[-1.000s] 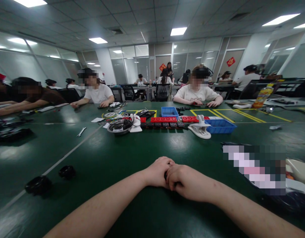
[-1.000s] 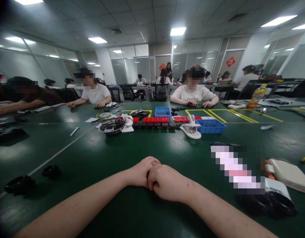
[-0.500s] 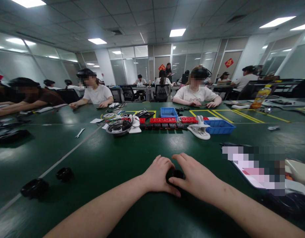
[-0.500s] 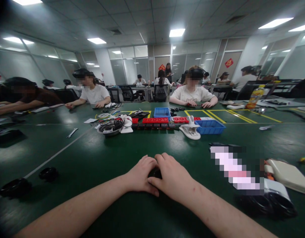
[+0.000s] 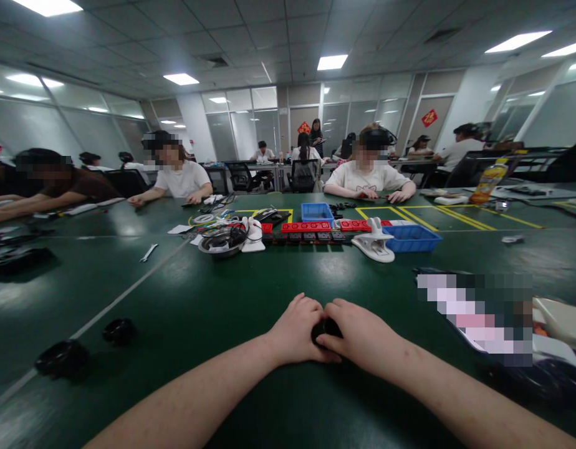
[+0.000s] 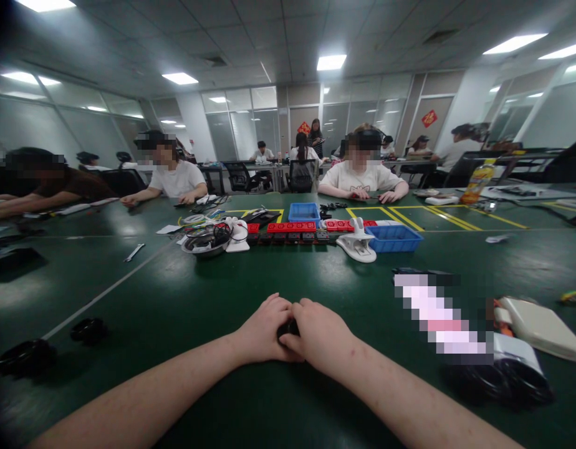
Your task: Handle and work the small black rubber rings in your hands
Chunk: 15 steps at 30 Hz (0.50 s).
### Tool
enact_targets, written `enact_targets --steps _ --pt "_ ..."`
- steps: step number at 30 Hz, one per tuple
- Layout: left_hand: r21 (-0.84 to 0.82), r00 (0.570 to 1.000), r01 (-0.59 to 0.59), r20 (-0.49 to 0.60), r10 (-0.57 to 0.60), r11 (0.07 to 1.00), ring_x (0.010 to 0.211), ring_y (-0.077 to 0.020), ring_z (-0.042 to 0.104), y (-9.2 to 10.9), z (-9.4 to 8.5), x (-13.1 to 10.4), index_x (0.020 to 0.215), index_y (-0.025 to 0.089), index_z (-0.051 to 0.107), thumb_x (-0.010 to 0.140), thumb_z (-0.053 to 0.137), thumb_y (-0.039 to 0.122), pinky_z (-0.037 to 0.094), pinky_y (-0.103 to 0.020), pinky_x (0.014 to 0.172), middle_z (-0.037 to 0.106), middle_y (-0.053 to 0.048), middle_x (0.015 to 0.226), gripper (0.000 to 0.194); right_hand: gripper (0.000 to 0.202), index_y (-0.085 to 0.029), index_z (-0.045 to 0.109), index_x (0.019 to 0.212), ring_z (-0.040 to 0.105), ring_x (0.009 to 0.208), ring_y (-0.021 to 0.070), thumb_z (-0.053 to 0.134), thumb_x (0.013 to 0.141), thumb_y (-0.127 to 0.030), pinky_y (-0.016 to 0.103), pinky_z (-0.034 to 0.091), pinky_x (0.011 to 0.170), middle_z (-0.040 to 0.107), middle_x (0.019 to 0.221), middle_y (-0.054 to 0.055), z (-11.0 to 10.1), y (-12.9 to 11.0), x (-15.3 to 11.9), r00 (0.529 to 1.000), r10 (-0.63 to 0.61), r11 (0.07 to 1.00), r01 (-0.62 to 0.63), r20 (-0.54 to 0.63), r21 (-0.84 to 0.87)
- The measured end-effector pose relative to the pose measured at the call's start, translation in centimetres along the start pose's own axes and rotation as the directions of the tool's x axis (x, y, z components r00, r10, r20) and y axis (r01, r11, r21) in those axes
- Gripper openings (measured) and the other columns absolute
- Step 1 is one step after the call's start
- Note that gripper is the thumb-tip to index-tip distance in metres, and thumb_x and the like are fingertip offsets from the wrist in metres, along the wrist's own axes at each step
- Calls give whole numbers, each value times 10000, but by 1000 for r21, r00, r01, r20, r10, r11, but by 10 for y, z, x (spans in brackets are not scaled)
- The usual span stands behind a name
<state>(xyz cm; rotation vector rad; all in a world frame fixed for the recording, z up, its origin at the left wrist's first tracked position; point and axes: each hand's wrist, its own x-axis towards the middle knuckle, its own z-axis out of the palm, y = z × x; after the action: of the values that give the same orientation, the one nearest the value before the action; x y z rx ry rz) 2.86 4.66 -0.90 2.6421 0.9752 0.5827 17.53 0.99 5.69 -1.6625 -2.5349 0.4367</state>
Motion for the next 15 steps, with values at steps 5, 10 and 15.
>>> enact_targets --steps 5,10,15 --pt "-70 998 -58 32 61 996 889 -197 483 -5 -4 0 847 210 617 516 744 489 378 -345 861 523 -14 911 451 253 -149 608 941 521 862 202 595 696 -212 303 412 762 569 924 83 -9 4 -4 986 -162 984 158 48 79" --pt "-110 993 -85 70 93 990 937 -205 466 -11 -3 1 813 237 638 561 729 466 381 -318 839 512 -8 958 352 292 -164 649 878 514 926 182 497 670 -25 283 395 819 610 945 59 -10 7 -8 911 -406 907 391 75 155" --pt "-104 993 -88 75 96 991 947 -214 467 -11 -1 1 875 245 636 559 724 480 374 -331 852 521 -15 981 404 336 -174 657 775 546 886 160 429 640 32 303 364 874 635 881 31 -8 4 -7 860 -498 858 470 114 205"
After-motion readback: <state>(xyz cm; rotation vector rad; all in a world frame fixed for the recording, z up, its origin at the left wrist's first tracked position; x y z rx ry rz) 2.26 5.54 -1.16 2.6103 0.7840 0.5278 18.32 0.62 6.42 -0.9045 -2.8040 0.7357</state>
